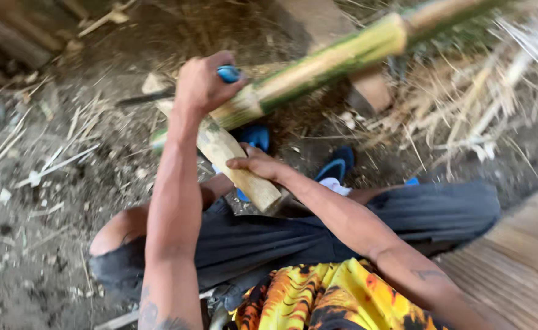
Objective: The person sits on the ground and uses a machete to scrape and shape a long bamboo pole. They repeatedly strike the blade with a wooden mallet to drive it into the bamboo, removing the outer layer and smoothing the surface.
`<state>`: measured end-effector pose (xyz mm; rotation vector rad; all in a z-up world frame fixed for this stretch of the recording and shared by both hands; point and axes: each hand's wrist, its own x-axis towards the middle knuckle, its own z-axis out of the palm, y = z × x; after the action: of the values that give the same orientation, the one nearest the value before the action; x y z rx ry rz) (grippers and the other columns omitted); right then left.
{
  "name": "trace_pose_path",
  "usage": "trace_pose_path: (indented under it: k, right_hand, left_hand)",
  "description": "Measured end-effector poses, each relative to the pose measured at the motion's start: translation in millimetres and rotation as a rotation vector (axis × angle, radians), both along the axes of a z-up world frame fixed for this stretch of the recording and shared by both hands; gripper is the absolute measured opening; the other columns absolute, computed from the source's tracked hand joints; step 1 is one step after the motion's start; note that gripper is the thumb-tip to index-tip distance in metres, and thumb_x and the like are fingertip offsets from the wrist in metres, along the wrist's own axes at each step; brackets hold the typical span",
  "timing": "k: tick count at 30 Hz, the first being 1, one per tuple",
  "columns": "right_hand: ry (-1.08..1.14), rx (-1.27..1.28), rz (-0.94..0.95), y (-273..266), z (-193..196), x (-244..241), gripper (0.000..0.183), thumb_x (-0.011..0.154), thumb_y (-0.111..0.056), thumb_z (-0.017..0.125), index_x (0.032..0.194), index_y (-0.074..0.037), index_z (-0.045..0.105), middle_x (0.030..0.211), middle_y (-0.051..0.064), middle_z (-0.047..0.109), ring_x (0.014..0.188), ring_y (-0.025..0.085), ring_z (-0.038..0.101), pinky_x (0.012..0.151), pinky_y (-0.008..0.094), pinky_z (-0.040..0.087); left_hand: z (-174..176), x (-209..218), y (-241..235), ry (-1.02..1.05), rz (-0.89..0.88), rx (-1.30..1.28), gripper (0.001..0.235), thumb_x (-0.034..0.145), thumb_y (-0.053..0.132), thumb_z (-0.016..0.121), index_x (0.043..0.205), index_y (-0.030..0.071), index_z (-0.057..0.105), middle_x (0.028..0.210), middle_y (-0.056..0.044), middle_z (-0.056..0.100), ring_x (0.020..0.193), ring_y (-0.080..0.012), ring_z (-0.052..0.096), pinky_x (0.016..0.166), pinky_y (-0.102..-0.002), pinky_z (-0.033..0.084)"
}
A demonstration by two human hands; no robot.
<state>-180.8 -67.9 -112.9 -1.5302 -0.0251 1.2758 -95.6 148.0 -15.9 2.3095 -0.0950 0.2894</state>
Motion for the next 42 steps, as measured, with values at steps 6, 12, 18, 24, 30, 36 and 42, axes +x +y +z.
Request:
trace_pose_path:
  k: [6,12,18,24,30,36,42]
  right_hand:
    - [-0.563,0.024,-0.43,-111,17,36,0.093,0.084,-0.049,0.082,0.151,0.0,0.038,0.135,0.015,0.059,0.123,0.028,0.058,0.106,0.042,0.051]
    - [-0.876,-0.094,-1.051,-224,-23,68,0.08,0.096,-0.04,0.074,0.154,0.003,0.038,0.139,0.018,0.058,0.125,0.025,0.06,0.11,0.038,0.051]
    - [-0.514,-0.092,-1.448,-298,-95,51,0.074,0.092,-0.021,0.071,0.151,-0.004,0.03,0.14,0.013,0.054,0.123,0.024,0.056,0.102,0.038,0.05]
    - [-0.105,0.324,-1.145,-288,-98,45,0.057,0.1,-0.037,0.064,0.141,-0.002,0.043,0.131,0.014,0.057,0.119,0.025,0.058,0.1,0.04,0.051]
    - [0.313,1.099,-1.012,-324,18,82,0.057,0.1,-0.048,0.06,0.128,0.002,0.054,0.115,0.017,0.063,0.105,0.027,0.066,0.087,0.04,0.058]
    - [-0.11,0.462,-1.054,-291,47,110,0.022,0.097,-0.022,0.066,0.108,-0.008,0.052,0.088,0.009,0.065,0.077,0.023,0.068,0.071,0.038,0.061]
    - [-0.352,0.057,-0.967,-287,30,125,0.016,0.105,-0.019,0.064,0.105,-0.007,0.054,0.075,0.002,0.057,0.062,0.013,0.056,0.058,0.029,0.051]
  left_hand:
    - [67,17,-52,-0.096,-0.135,-0.205,0.023,0.091,0.015,0.087,0.096,0.008,0.066,0.083,-0.01,0.071,0.072,-0.0257,0.072,0.065,-0.039,0.059]
    - [112,41,-154,-0.292,-0.645,-0.079,0.041,0.075,0.003,0.082,0.113,0.014,0.071,0.113,-0.007,0.065,0.113,-0.0279,0.061,0.098,-0.045,0.053]
    - [89,45,-269,-0.373,-0.95,0.165,0.033,0.083,0.007,0.074,0.11,0.027,0.074,0.124,-0.002,0.061,0.129,-0.025,0.052,0.114,-0.048,0.04]
    - [48,46,-320,-0.466,-1.17,0.287,0.043,0.078,0.012,0.066,0.118,0.028,0.072,0.133,-0.004,0.058,0.14,-0.0253,0.047,0.125,-0.053,0.027]
    - [17,46,-324,-0.622,-1.251,0.222,0.058,0.083,0.013,0.07,0.139,0.027,0.065,0.141,-0.004,0.052,0.143,-0.0271,0.044,0.125,-0.05,0.033]
    - [-41,105,-283,-0.293,-0.942,0.127,0.096,0.085,0.025,0.093,0.161,0.036,0.036,0.155,0.007,0.049,0.147,-0.0177,0.044,0.119,-0.035,0.037]
    - [-107,145,-244,0.449,-0.268,0.525,0.144,0.055,0.065,0.094,0.157,0.028,-0.001,0.164,-0.024,0.021,0.147,-0.0436,0.022,0.115,-0.063,0.025]
